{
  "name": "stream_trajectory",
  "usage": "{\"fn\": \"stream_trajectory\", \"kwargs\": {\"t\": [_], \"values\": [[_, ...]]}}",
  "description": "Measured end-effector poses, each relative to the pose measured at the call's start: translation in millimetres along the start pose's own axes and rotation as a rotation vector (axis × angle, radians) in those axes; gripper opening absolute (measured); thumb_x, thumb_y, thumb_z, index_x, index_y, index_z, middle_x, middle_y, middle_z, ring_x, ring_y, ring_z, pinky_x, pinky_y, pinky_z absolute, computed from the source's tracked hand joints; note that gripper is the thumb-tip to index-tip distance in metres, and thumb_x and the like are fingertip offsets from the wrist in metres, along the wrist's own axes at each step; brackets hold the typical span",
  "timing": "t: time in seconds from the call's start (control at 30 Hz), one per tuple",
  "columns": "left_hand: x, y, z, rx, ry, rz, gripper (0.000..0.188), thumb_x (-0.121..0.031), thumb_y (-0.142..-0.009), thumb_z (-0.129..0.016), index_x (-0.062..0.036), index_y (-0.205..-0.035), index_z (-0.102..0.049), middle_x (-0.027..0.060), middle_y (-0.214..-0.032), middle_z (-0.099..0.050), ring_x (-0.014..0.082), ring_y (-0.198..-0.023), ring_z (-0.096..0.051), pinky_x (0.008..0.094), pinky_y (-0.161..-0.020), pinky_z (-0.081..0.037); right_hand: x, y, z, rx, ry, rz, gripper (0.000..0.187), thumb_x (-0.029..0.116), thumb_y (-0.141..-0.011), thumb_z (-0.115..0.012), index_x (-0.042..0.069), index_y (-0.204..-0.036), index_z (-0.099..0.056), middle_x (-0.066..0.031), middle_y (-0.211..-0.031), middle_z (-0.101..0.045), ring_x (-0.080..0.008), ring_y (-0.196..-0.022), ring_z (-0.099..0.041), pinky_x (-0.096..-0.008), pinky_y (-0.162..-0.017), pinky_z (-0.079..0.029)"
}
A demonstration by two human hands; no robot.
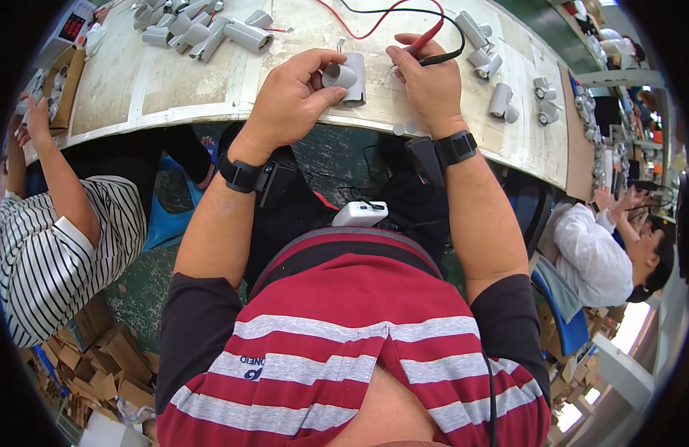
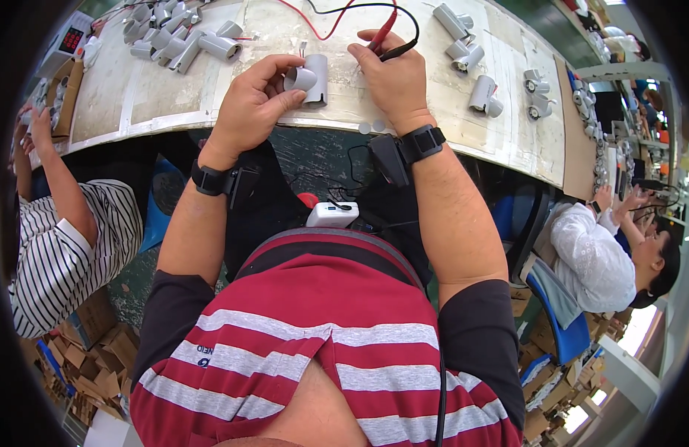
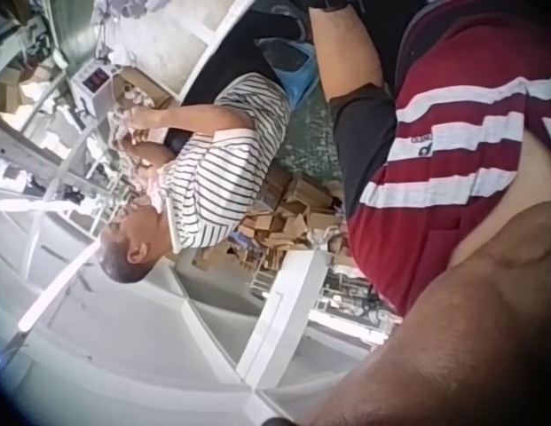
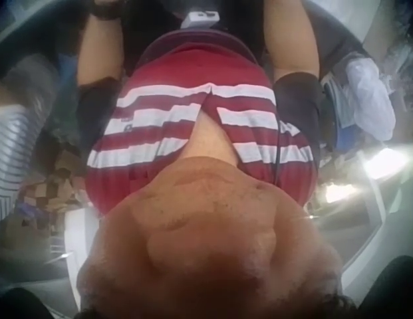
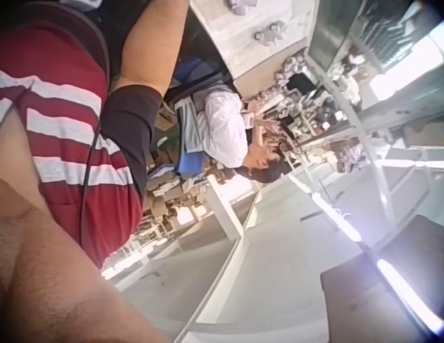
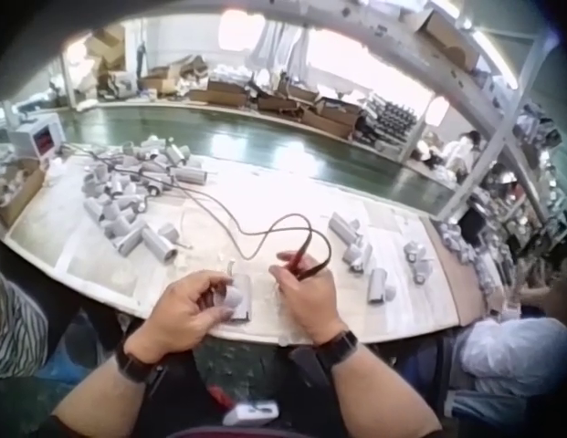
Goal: The person picks up a plastic housing, touches a red probe to its internal wires, and then places it back on the table, repeating this process for several components.
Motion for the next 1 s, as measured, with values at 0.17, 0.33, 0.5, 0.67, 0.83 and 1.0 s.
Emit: {"fn": "stream_trajectory", "kwargs": {"t": [0.17,0.33,0.5,0.67,0.83,1.0], "values": [[8,1,1,0.061,0.158,0.017,0.038,-0.008,-0.091,-0.075,-0.0045,-0.129,-0.068,0.0045,-0.101,-0.069,0.0106,-0.084,-0.063,0.0269,-0.077,-0.053,-3,2,2,-0.069,-0.117,-0.042,0.033,0.021,-0.092,-0.080,0.002,-0.118,-0.072,-0.0022,-0.083,-0.071,-0.0074,-0.069,-0.063,-0.0221,-0.063,-0.051],[7,1,7,0.073,0.345,-0.024,0.039,-0.008,-0.095,-0.073,-0.0061,-0.133,-0.068,0.0041,-0.108,-0.070,0.0110,-0.096,-0.064,0.0257,-0.088,-0.052,3,-2,-1,-0.034,0.036,0.060,0.033,0.020,-0.092,-0.080,0.001,-0.118,-0.072,-0.0021,-0.081,-0.070,-0.0077,-0.069,-0.063,-0.0220,-0.063,-0.051],[4,1,8,0.098,0.294,-0.030,0.038,-0.008,-0.096,-0.072,-0.0057,-0.134,-0.068,0.0054,-0.114,-0.071,0.0118,-0.102,-0.064,0.0257,-0.092,-0.052,4,0,-1,-0.061,0.010,0.033,0.029,0.018,-0.093,-0.079,0.000,-0.114,-0.072,-0.0033,-0.082,-0.072,-0.0084,-0.068,-0.064,-0.0214,-0.063,-0.051],[1,2,4,0.136,0.240,-0.036,0.038,-0.009,-0.097,-0.070,-0.0035,-0.134,-0.067,0.0059,-0.114,-0.071,0.0118,-0.101,-0.064,0.0261,-0.091,-0.052,10,0,-2,-0.072,-0.209,-0.046,0.023,0.017,-0.093,-0.079,0.000,-0.107,-0.072,-0.0053,-0.083,-0.073,-0.0103,-0.069,-0.067,-0.0225,-0.062,-0.052],[2,1,5,0.134,0.337,-0.031,0.036,-0.012,-0.099,-0.069,-0.0019,-0.133,-0.068,0.0037,-0.107,-0.072,0.0110,-0.096,-0.064,0.0258,-0.089,-0.052,33,1,-19,-0.025,-0.397,-0.020,0.020,0.017,-0.094,-0.078,0.000,-0.102,-0.072,-0.0067,-0.083,-0.074,-0.0116,-0.069,-0.069,-0.0236,-0.061,-0.054],[12,-4,5,0.137,0.371,0.118,0.033,-0.016,-0.102,-0.067,-0.0023,-0.131,-0.069,-0.0002,-0.100,-0.072,0.0062,-0.086,-0.062,0.0216,-0.077,-0.051,29,0,-38,0.034,-0.361,-0.036,0.018,0.016,-0.094,-0.078,0.000,-0.101,-0.072,-0.0067,-0.083,-0.074,-0.0108,-0.069,-0.068,-0.0230,-0.060,-0.053]]}}
Point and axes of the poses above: each hand's wrist, its own y-axis away from the middle knuckle, its own z-axis out of the back of the hand, x = y × z, the point moved 9 cm from there along -y, towards the middle knuckle
